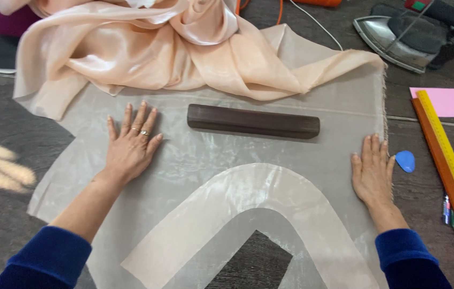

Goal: The person smooths a large piece of peach-colored fabric on a table, aligns a curved paper pattern on top, and uses a wooden rolling pin to press the pattern into place. The person repeatedly adjusts the fabric and pattern to ensure proper alignment.

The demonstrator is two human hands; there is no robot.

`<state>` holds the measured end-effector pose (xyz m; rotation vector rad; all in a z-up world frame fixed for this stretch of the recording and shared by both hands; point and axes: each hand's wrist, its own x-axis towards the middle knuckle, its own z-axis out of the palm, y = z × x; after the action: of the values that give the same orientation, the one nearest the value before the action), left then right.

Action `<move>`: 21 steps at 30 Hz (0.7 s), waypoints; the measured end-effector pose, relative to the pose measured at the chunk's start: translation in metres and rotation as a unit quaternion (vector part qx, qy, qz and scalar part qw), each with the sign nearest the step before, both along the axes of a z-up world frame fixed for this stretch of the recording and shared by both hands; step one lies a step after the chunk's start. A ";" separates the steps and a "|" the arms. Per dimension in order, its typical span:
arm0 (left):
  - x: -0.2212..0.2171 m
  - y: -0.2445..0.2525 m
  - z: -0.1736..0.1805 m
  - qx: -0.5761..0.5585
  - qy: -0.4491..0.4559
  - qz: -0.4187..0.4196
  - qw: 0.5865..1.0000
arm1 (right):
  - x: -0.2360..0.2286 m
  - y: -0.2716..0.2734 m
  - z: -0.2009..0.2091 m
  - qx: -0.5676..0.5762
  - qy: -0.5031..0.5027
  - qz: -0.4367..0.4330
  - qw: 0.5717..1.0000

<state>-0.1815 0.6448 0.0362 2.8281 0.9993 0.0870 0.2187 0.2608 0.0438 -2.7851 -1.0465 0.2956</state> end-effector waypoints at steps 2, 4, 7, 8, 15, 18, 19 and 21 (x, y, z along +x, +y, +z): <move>0.000 -0.001 0.002 -0.011 0.007 0.001 1.000 | -0.001 0.000 0.002 -0.003 0.002 -0.007 1.000; -0.001 -0.002 0.001 -0.020 0.015 0.004 1.000 | -0.002 0.001 0.001 -0.004 0.005 -0.013 1.000; -0.003 -0.002 -0.001 0.000 0.022 0.001 1.000 | -0.002 0.000 0.000 0.002 -0.003 -0.003 1.000; -0.003 -0.003 0.000 -0.014 0.023 0.004 1.000 | -0.002 0.001 0.000 0.005 -0.004 -0.001 1.000; -0.008 -0.002 -0.003 -0.024 0.027 0.014 0.999 | -0.002 0.001 -0.001 0.011 -0.010 0.002 1.000; -0.010 -0.002 -0.003 -0.022 0.020 0.014 0.999 | -0.005 0.002 0.002 0.010 -0.009 0.001 1.000; -0.009 -0.002 -0.001 -0.022 0.020 0.014 0.999 | -0.005 0.002 0.002 0.009 -0.009 0.001 1.000; -0.009 -0.001 0.003 -0.042 0.032 0.027 0.998 | -0.005 0.001 0.001 0.006 -0.008 -0.001 1.000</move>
<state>-0.1902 0.6435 0.0395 2.7452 1.0657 -0.0380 0.2139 0.2621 0.0451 -2.7831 -1.0446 0.2653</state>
